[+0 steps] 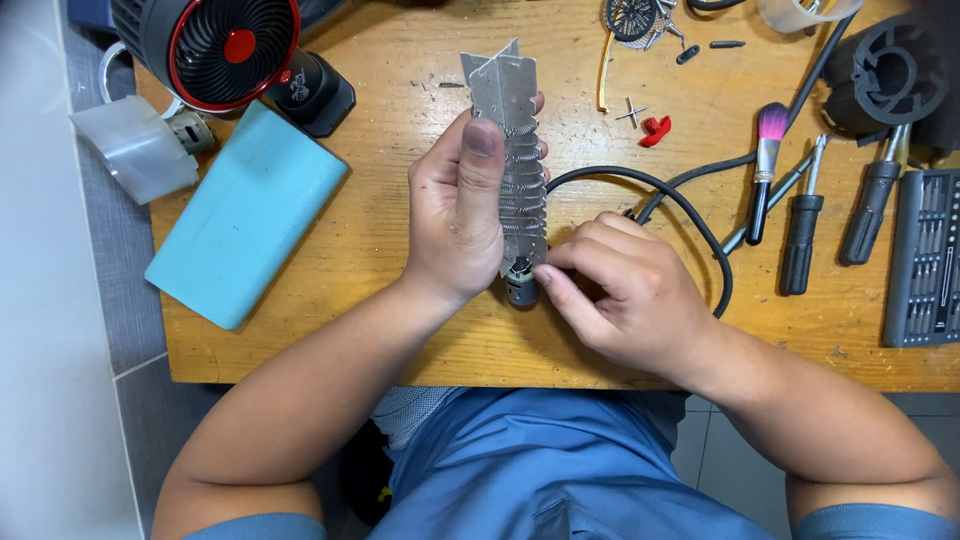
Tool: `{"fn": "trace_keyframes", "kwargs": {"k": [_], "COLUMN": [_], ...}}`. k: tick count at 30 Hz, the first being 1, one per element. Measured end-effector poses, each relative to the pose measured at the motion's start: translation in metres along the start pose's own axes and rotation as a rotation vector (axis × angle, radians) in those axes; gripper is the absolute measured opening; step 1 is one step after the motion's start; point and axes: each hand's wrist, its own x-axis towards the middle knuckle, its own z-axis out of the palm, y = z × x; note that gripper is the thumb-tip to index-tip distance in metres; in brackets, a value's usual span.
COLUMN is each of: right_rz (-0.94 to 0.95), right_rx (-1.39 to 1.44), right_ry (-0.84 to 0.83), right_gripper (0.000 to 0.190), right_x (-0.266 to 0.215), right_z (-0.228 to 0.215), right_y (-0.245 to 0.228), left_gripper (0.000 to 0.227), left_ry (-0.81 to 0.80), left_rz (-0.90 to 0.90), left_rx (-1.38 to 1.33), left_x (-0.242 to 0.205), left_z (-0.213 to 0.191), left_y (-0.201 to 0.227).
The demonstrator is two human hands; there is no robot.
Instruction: Cleaning and inspecting the heating element of a disassembled hairdryer using a brush and a tool
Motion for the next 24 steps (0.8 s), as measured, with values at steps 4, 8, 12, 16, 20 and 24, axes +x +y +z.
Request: {"fn": "trace_keyframes", "kwargs": {"k": [4, 8, 12, 16, 20, 24], "right_rz": [0.051, 0.075, 0.166, 0.303, 0.315, 0.225], "right_rx": [0.017, 0.051, 0.054, 0.159, 0.413, 0.354], "right_ry": [-0.007, -0.013, -0.027, 0.136, 0.347, 0.306], "right_gripper": [0.013, 0.013, 0.016, 0.025, 0.036, 0.019], "right_x": [0.0, 0.0, -0.002, -0.016, -0.022, -0.013], "right_z": [-0.005, -0.011, -0.021, -0.035, -0.039, -0.046], "right_y": [0.006, 0.009, 0.011, 0.016, 0.018, 0.013], "left_gripper": [0.073, 0.07, 0.054, 0.052, 0.051, 0.049], "left_ry": [-0.036, -0.287, -0.408, -0.524, -0.634, -0.738], "left_rz": [-0.101, -0.027, 0.065, 0.07, 0.021, 0.009], "left_rx": [-0.153, 0.005, 0.041, 0.096, 0.186, 0.321], "left_x": [0.005, 0.009, 0.01, 0.006, 0.0, -0.002], "left_z": [-0.007, -0.018, -0.022, -0.018, -0.012, -0.008], "left_y": [0.001, 0.02, 0.017, 0.018, 0.02, 0.026]}}
